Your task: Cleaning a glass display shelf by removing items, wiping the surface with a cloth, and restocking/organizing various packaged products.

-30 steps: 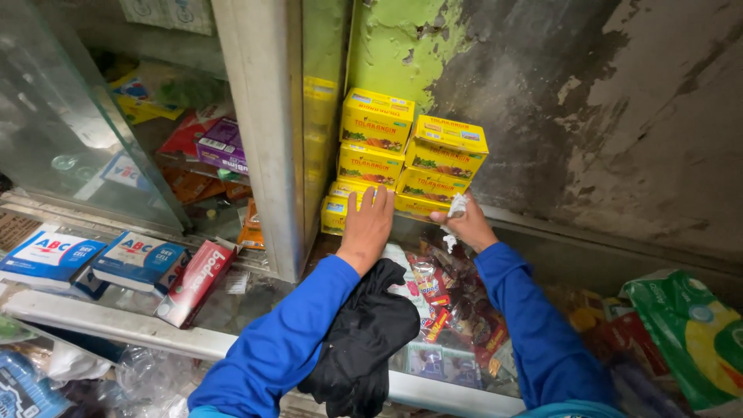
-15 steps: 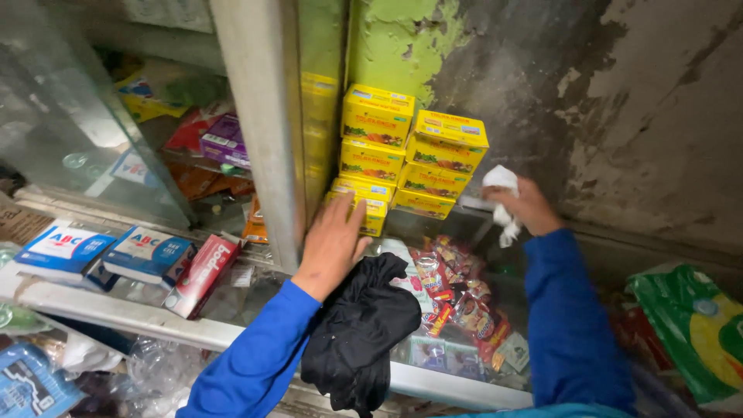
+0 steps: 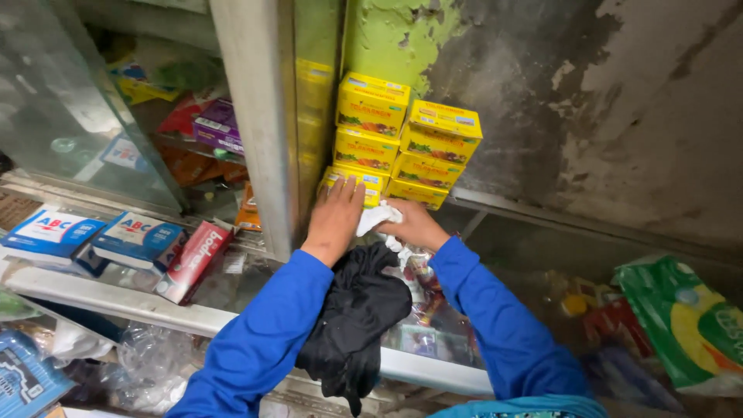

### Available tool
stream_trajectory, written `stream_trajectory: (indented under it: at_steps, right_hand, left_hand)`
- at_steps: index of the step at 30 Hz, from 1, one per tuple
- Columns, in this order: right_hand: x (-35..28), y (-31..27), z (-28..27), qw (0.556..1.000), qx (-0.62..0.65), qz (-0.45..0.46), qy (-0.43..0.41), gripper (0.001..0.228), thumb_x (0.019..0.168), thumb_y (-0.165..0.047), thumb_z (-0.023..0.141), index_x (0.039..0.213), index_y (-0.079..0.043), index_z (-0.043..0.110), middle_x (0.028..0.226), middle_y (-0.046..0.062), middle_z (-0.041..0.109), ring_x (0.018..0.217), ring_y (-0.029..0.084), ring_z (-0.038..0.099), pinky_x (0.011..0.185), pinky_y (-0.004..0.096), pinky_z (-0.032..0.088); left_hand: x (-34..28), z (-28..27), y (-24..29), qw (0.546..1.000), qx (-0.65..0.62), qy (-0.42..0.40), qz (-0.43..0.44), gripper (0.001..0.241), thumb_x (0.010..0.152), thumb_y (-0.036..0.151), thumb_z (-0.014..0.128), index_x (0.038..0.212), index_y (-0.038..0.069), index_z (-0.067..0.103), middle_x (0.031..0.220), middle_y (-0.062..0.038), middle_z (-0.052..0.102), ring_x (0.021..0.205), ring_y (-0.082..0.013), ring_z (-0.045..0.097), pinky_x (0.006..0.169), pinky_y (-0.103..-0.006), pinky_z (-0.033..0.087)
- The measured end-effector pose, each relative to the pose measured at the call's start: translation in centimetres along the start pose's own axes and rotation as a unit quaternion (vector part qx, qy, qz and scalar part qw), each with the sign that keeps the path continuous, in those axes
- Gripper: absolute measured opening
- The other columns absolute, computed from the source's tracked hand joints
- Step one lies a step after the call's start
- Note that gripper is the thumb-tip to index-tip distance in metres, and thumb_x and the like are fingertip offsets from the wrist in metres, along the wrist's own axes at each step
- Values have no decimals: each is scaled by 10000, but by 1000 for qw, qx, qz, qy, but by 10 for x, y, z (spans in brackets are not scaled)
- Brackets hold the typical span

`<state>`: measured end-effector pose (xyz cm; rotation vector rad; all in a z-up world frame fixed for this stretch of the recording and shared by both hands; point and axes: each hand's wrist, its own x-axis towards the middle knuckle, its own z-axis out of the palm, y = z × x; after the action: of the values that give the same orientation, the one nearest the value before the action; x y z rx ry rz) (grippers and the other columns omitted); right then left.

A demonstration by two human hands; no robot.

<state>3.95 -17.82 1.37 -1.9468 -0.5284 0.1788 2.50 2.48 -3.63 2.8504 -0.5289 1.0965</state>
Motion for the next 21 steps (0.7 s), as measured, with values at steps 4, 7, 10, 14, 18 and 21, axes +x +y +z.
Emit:
stream_trajectory:
  at_steps: [4,7,10,14,18,21]
  right_hand:
    - [-12,-10,1,999,-33,6,-3,713,763,-125,882,1404,0,595,777,217,747,468,232,690,315,281,586]
    - [-18,-15,-11,987,-158,-22,23,899,763,-244,891,1559,-150,483,1436,195,612,1314,389,584,1102,511,496]
    - [-35,-24,-22,983,-180,-2,23,918,761,-232,896,1570,-245,462,1490,144,577,1372,394,530,1179,519,421]
    - [-54,-42,-52,976,-214,14,25,699,799,-88,782,1447,-278,601,1335,85,688,1024,267,602,843,391,475]
    - [-51,0,-96,968,-186,92,138,620,832,-41,742,1433,-89,597,1290,155,688,1004,251,689,832,358,574]
    - [-53,12,-122,925,-248,20,286,284,829,-253,769,987,-143,560,926,76,694,855,226,632,686,413,431]
  left_hand:
    - [-6,-22,1,1000,-6,-28,-12,535,926,214,637,1448,122,567,1463,-142,579,1388,-336,530,1136,-536,387]
    - [-1,-99,7,997,-55,-44,-9,721,878,251,736,1525,86,464,1523,-225,489,1423,-402,479,1135,-542,395]
    - [-17,-178,16,986,-141,-89,-17,689,955,272,666,1566,73,417,1556,-249,436,1459,-442,408,1141,-594,357]
    - [-64,-221,31,968,-233,-96,-12,620,961,308,661,1512,86,484,1530,-244,468,1406,-467,436,1124,-609,346]
    - [-110,-215,54,961,-243,-132,1,605,952,411,701,1452,106,549,1540,-256,424,1334,-473,439,1045,-597,374]
    - [-124,-203,68,935,-264,-235,-34,558,1046,391,556,1524,126,441,1624,-173,255,1487,-435,211,1198,-670,238]
